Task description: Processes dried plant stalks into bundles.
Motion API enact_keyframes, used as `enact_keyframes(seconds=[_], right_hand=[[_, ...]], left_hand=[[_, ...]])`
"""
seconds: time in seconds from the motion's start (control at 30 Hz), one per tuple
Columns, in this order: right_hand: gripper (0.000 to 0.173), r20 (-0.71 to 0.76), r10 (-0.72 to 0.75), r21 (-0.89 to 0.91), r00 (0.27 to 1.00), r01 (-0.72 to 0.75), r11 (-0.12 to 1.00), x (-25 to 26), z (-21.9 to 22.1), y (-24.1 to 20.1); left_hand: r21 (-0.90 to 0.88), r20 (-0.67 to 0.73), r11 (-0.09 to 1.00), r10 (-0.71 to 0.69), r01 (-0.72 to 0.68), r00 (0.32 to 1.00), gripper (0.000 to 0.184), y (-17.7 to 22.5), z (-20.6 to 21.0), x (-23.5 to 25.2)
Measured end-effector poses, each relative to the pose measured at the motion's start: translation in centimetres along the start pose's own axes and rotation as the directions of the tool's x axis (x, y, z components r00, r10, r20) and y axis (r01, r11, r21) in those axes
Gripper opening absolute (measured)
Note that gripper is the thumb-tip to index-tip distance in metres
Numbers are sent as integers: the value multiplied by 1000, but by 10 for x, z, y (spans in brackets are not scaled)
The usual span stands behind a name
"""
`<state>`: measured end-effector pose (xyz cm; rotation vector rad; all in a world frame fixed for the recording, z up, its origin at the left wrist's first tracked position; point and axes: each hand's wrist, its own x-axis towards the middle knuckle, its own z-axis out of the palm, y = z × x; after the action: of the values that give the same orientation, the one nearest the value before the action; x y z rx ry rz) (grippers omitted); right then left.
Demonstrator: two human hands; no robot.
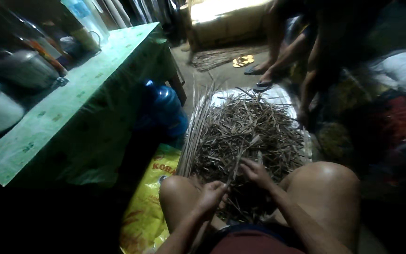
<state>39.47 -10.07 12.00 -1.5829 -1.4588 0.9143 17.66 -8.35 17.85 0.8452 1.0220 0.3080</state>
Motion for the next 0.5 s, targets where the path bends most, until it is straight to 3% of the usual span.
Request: enact_keyframes(seconds=[0.27,0.5], right_hand=[[40,-243,299,134,923,-274,952,56,-30,24],[40,-343,368,200,864,-316,928,49,-32,25]], left_hand=[[-7,-21,1000,2,-2,1000,21,-5,-3,-5],[-13,-28,1000,-10,9,1000,22,-2,-7,-4]])
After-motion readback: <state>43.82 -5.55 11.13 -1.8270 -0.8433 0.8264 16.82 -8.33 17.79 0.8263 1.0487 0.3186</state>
